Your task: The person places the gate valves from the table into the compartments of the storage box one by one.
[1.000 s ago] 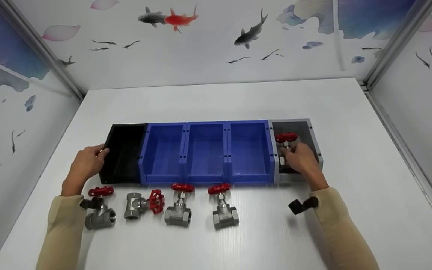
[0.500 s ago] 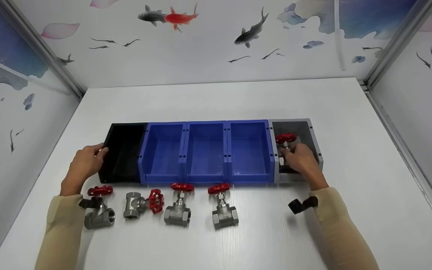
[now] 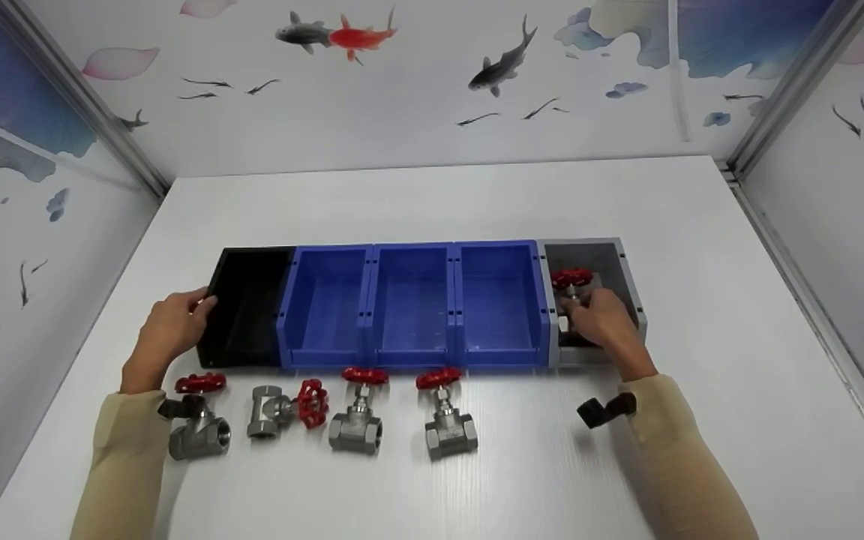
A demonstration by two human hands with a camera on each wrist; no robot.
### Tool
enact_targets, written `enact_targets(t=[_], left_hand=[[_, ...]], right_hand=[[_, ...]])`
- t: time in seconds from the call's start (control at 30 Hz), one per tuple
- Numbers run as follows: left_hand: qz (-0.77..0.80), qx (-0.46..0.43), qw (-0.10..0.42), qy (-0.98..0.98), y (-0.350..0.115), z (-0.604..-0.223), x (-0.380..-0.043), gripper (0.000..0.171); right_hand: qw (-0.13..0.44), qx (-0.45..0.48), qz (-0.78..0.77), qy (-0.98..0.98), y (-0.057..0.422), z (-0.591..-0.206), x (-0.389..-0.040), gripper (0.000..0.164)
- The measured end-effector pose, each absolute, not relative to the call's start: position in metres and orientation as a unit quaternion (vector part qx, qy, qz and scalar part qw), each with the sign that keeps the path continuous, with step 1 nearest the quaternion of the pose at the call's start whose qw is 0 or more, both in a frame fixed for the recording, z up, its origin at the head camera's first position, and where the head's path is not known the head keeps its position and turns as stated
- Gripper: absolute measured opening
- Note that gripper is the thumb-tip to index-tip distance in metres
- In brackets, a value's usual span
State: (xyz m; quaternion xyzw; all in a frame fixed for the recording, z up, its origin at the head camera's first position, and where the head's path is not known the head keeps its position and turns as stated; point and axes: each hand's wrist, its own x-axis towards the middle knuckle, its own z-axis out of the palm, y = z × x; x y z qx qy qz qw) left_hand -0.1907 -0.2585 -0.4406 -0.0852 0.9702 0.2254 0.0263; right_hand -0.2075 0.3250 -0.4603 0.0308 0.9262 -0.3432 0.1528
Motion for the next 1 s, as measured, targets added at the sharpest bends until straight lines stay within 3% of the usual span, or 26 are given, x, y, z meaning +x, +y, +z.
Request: enact_targets(t=[0.5, 1.0], left_hand=[[0.226, -0.108, 0.060, 0.966, -0.2560, -0.4379, -0.1925, 0.048], [0.223, -0.097, 0.054, 0.969, -0.2561, -0.4363, -0.1915, 0.047]], right_hand=[[0.172, 0.042, -0.335, 0.925, 0.3259, -0.4588, -0.2081, 0.046], [0.163, 0.030, -0.352, 0.921, 0.3248, -0.4593, -0.2077, 0.032]])
